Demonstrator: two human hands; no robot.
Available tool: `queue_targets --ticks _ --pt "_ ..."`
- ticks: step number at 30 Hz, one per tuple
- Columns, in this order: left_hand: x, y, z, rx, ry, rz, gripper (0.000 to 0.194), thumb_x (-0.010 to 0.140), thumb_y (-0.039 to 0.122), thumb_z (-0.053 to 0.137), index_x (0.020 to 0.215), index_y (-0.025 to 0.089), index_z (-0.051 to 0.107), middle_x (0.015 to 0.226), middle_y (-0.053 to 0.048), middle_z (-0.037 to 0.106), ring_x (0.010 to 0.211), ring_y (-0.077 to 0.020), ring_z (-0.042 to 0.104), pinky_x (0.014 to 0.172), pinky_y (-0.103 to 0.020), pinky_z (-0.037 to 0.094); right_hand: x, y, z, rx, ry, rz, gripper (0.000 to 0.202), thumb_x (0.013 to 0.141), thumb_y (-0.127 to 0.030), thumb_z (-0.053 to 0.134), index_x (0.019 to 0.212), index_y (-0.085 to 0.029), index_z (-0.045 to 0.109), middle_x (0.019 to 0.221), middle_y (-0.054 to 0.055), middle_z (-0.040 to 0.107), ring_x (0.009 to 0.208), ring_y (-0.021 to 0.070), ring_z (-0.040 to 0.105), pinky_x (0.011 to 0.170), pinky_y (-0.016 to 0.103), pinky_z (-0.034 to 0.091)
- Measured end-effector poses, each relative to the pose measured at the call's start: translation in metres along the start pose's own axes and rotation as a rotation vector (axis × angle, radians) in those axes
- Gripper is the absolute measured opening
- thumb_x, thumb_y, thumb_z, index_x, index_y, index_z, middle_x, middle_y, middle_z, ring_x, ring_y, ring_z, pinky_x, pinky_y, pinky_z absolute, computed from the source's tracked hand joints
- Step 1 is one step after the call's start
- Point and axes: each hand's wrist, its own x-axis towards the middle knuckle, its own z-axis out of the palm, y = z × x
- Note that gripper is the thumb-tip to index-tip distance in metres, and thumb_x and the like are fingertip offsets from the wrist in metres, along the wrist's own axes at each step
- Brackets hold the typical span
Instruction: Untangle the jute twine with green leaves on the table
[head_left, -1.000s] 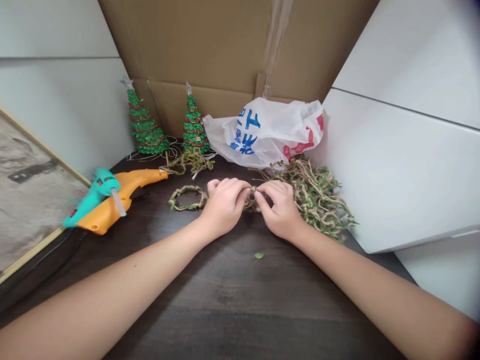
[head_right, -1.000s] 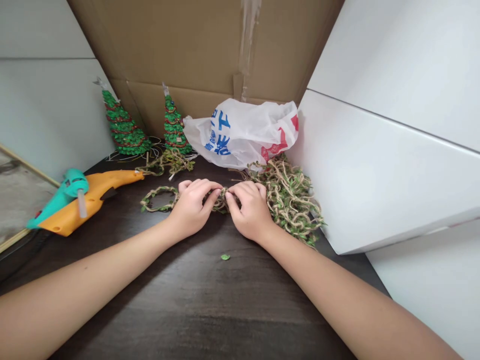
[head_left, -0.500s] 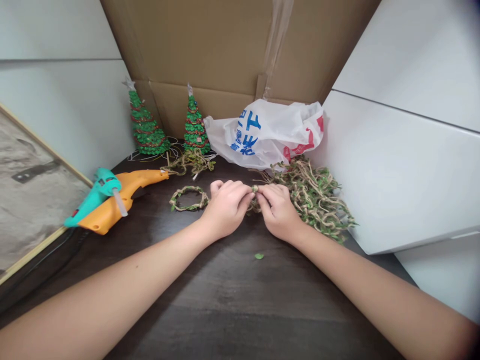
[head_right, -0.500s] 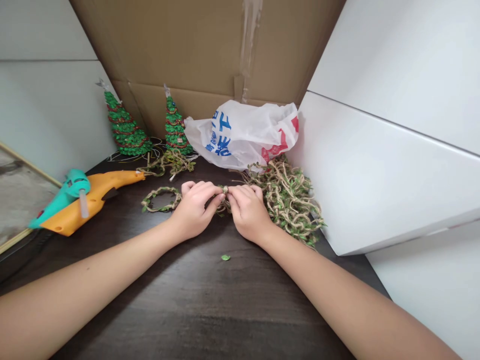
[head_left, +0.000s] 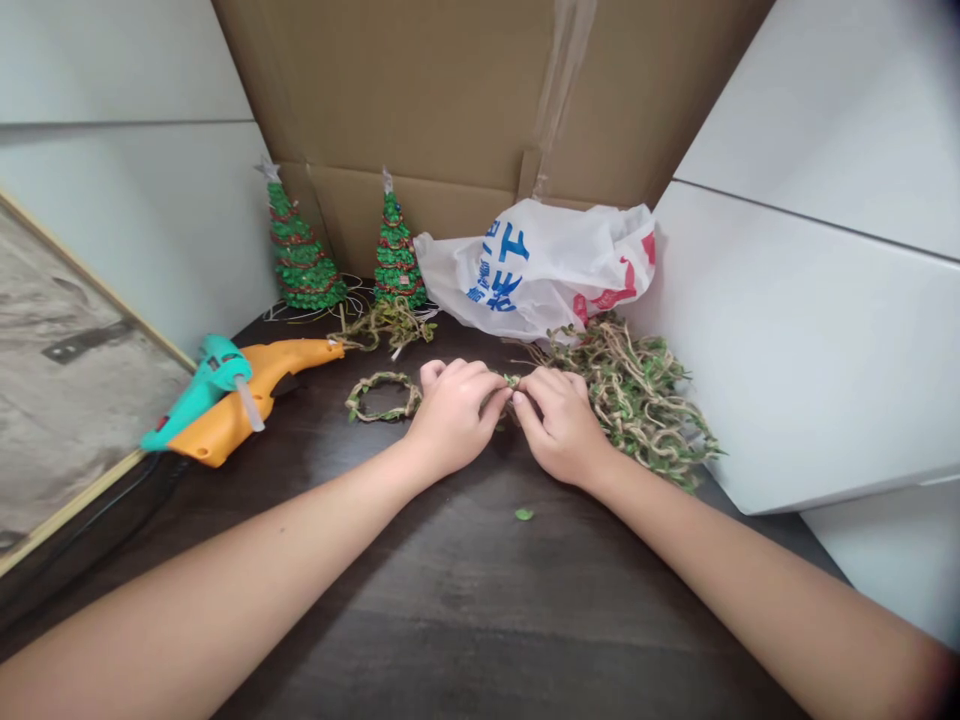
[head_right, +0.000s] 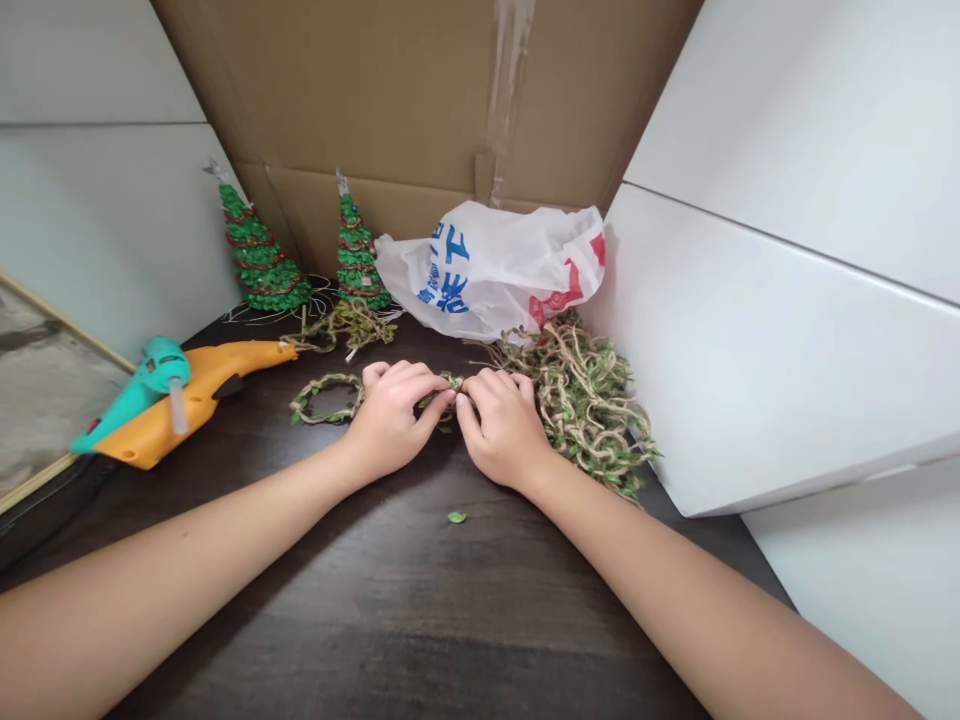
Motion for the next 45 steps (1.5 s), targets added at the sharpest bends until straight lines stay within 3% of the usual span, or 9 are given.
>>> queue_targets --ticks 8,14,17,23,30,36,40,45 --pt "0.0004 0.0018 -0.0022 -0.062 -0.022 -0.003 0.021 0.101 0.028 0.049 0.094 0.021 0.067 0.088 -0.001 0.072 0.088 -0.0184 0.061 0.083 -0.04 0.027 0.0001 0.0046 0.0044 0.086 0.127 -0.03 0.024 0.099 -0.026 0.046 0.118 -0.02 0.06 0.121 0.007 0.069 0.116 0.023 0.06 0.103 0.04 0.035" --pt "0.0001 0.0012 -0.0011 -0.041 -0.003 -0.02 0.02 0.101 0.028 0.048 0.095 0.021 0.065 0.095 -0.002 0.075 0.096 -0.0203 0.062 0.087 -0.041 0.027 -0.0009 0.007 0.005 0.113 0.29 -0.057 0.017 0.099 -0.027 0.051 0.106 -0.02 0.065 0.106 0.005 0.075 0.101 0.0202 0.066 0.099 0.039 0.039" --pt "-0.0001 0.0016 -0.0032 -0.027 0.05 -0.052 0.02 0.101 0.03 0.048 0.095 0.022 0.066 0.095 -0.001 0.075 0.094 -0.0202 0.062 0.086 -0.042 0.027 -0.0009 0.0062 0.0037 0.086 0.241 -0.033 0.017 0.1 -0.028 0.05 0.101 -0.021 0.066 0.099 0.004 0.075 0.094 0.02 0.066 0.095 0.04 0.038" --pt "-0.0007 0.0037 -0.0068 -0.082 0.058 -0.021 0.025 0.104 0.032 0.044 0.092 0.021 0.062 0.091 0.0 0.073 0.091 -0.0177 0.06 0.086 -0.041 0.027 0.0 0.0017 0.0014 0.069 -0.005 -0.05 0.023 0.102 -0.029 0.045 0.09 -0.023 0.064 0.084 0.0 0.068 0.088 0.0182 0.059 0.094 0.042 0.03" --pt "-0.0015 0.0048 -0.0055 0.022 -0.051 0.003 0.031 0.105 0.031 0.035 0.085 0.019 0.056 0.086 -0.002 0.066 0.085 -0.019 0.055 0.082 -0.04 0.026 -0.0006 0.0038 0.0013 0.136 0.036 -0.074 0.022 0.102 -0.027 0.045 0.088 -0.022 0.061 0.084 0.0 0.064 0.09 0.0171 0.056 0.092 0.04 0.03" --pt "-0.0003 0.0042 -0.007 0.004 -0.037 -0.059 0.031 0.106 0.033 0.034 0.088 0.02 0.056 0.088 -0.001 0.066 0.086 -0.0183 0.054 0.081 -0.04 0.025 -0.001 0.0038 -0.0002 0.206 -0.023 -0.163 0.026 0.102 -0.028 0.044 0.08 -0.021 0.057 0.079 0.001 0.059 0.086 0.0172 0.053 0.087 0.038 0.036" --pt "0.0007 0.0029 -0.0047 -0.018 -0.067 -0.063 0.034 0.106 0.034 0.031 0.087 0.02 0.054 0.087 -0.001 0.064 0.085 -0.0183 0.054 0.082 -0.039 0.026 -0.0012 0.0043 -0.0007 0.28 0.106 -0.135 0.02 0.101 -0.027 0.045 0.088 -0.022 0.06 0.082 0.002 0.062 0.086 0.0175 0.056 0.086 0.039 0.04" --pt "0.0002 0.003 -0.0017 -0.008 -0.142 0.012 0.033 0.106 0.034 0.032 0.086 0.019 0.054 0.091 -0.004 0.066 0.091 -0.0201 0.055 0.084 -0.04 0.028 -0.0017 0.0091 0.0007 0.391 0.284 0.054 0.02 0.101 -0.032 0.044 0.098 -0.022 0.062 0.093 0.006 0.068 0.091 0.0205 0.062 0.087 0.04 0.046"
